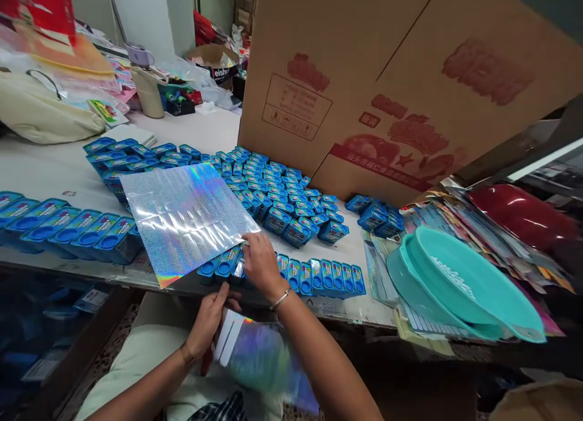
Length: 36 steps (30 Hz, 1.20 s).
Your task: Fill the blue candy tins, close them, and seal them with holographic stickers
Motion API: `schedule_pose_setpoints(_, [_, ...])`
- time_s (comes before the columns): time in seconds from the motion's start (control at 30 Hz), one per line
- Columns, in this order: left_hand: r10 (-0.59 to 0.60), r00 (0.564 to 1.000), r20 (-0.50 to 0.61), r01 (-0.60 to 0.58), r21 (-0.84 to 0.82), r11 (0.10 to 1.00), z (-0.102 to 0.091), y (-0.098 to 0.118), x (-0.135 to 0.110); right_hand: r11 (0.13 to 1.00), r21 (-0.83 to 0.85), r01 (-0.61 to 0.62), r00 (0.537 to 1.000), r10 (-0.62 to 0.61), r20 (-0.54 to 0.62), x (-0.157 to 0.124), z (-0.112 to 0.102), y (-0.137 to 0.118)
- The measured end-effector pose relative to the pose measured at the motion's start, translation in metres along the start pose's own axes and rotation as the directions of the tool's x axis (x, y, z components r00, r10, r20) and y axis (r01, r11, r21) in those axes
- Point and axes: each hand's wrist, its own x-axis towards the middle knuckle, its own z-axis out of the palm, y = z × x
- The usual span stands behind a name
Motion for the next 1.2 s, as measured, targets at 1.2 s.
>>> schedule_pose_setpoints(1.2, [0.014, 0.979, 0.204, 0.010, -0.116, 0.993, -0.025, 0.024, -0.040, 0.929, -0.266, 0.259, 0.961, -0.276, -0.029, -0.112, 0.012, -0.051])
